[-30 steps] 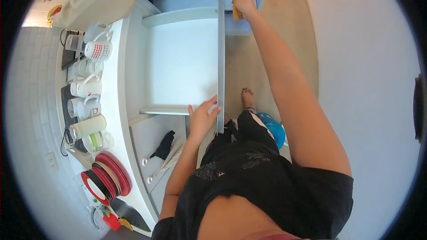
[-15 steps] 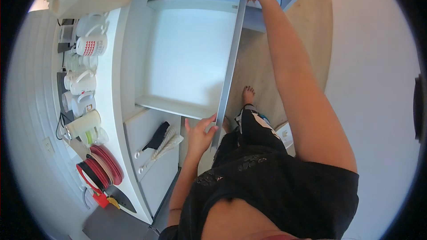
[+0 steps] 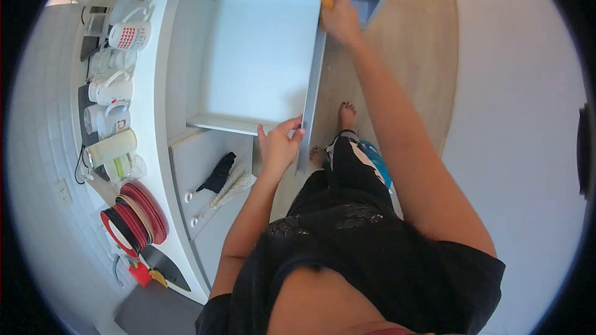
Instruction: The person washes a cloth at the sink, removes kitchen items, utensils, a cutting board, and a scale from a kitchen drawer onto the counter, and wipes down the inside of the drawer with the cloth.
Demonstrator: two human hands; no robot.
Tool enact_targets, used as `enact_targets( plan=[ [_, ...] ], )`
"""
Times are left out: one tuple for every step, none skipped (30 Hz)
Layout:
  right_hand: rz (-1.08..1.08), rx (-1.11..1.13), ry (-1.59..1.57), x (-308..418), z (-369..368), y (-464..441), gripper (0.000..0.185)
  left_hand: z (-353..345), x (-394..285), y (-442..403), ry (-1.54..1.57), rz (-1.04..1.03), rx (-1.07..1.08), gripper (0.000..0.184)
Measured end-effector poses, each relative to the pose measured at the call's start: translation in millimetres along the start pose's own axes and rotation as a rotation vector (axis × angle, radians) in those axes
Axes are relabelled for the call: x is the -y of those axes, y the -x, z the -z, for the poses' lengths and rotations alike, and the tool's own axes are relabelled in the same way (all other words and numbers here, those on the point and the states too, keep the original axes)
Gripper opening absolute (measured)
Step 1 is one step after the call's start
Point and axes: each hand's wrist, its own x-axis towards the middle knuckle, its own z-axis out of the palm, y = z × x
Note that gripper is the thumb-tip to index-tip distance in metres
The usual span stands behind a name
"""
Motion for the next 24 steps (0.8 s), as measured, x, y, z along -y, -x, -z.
enact_targets(
  plan=[
    [-0.004, 0.04, -0.024, -6.5, -0.5, 31.3, 0.036, -0.9, 1.3, -0.8, -0.003, -0.019, 0.0, 0.031],
    [-0.012, 0.055, -0.022, -7.2, 1.5, 66.7, 0.036, -2.6, 4.6, -2.2, -0.023, -0.054, -0.024, 0.03],
    [-0.019, 0.073, -0.02, -8.0, 2.6, 102.9, 0.036, -2.9, 7.5, -2.2, -0.042, -0.087, -0.049, 0.03],
    [-0.017, 0.092, -0.04, -14.2, 0.8, 134.2, 0.036, 0.2, 7.3, -1.7, -0.044, -0.1, -0.052, 0.03],
    [-0.015, 0.113, -0.06, -20.0, -0.5, 162.8, 0.035, 5.8, 5.4, -1.2, -0.027, -0.08, 0.022, 0.032],
    [-0.009, 0.105, -0.061, -22.6, 0.1, 189.3, 0.035, 10.4, 5.0, -2.0, -0.011, -0.058, 0.096, 0.034],
    [0.003, 0.128, -0.088, -24.1, 0.8, 215.1, 0.035, 7.0, 14.6, -5.7, -0.011, -0.063, 0.092, 0.034],
    [0.015, 0.154, -0.115, -24.0, 2.9, 237.7, 0.034, -1.7, 31.1, -12.7, 0.125, -0.097, 0.128, 0.035],
    [0.019, 0.153, -0.114, -21.8, 7.4, 257.7, 0.034, -5.1, 40.3, -18.5, 0.263, -0.13, 0.164, 0.037],
    [0.013, 0.216, -0.087, -19.7, 12.9, 278.3, 0.035, -2.7, 41.4, -23.5, 0.316, -0.148, 0.209, 0.038],
    [-0.001, 0.285, -0.06, -20.0, 16.9, 299.2, 0.035, -3.3, 43.4, -24.1, 0.37, -0.159, 0.26, 0.04],
    [-0.016, 0.293, -0.056, -27.6, 17.6, 319.8, 0.035, 4.4, 26.8, -8.2, 0.26, -0.113, 0.202, 0.042],
    [0.05, 0.348, -0.05, -37.9, 17.0, 332.8, 0.036, 8.7, 20.1, -1.8, 0.413, -0.114, 0.263, 0.044],
    [0.123, 0.397, -0.044, -44.3, 19.0, 342.7, 0.037, 5.6, 23.1, -4.4, 0.414, -0.118, 0.268, 0.044],
    [0.121, 0.393, -0.043, -44.1, 24.7, 352.3, 0.037, 2.5, 28.4, -10.0, 0.421, -0.107, 0.213, 0.043],
    [0.123, 0.492, 0.007, -42.2, 32.7, 359.5, 0.035, 1.9, 28.8, -12.1, 0.427, -0.101, 0.156, 0.042],
    [0.124, 0.594, 0.057, -42.0, 39.9, 366.0, 0.033, 2.9, 30.4, -14.3, 0.427, -0.106, 0.159, 0.042],
    [0.126, 0.587, 0.057, -47.0, 43.9, 372.5, 0.033, 7.8, 27.6, -11.6, 0.421, -0.124, 0.132, 0.041],
    [0.185, 0.839, 0.211, -53.6, 46.3, 378.5, 0.032, 12.0, 26.9, -7.3, 0.414, -0.138, 0.105, 0.041],
    [0.246, 1.09, 0.365, -59.9, 47.3, 382.6, 0.033, 16.9, 27.9, -3.2, 0.408, -0.138, 0.105, 0.041],
    [0.256, 1.086, 0.366, -68.1, 49.0, 377.6, 0.033, 26.4, 22.9, 1.8, 0.374, -0.125, 0.078, 0.04],
    [0.247, 0.824, 0.465, -77.6, 52.7, 370.5, 0.028, 31.4, 24.5, 3.2, 0.341, -0.105, 0.052, 0.039],
    [0.229, 0.564, 0.551, -88.0, 55.2, 366.7, 0.024, 35.6, 27.1, 4.7, 0.365, -0.143, 0.049, 0.038],
    [0.324, 0.381, 0.475, -78.5, 69.5, 362.8, 0.025, 37.5, 30.2, 7.9, 0.362, -0.133, 0.053, 0.038]
  ],
)
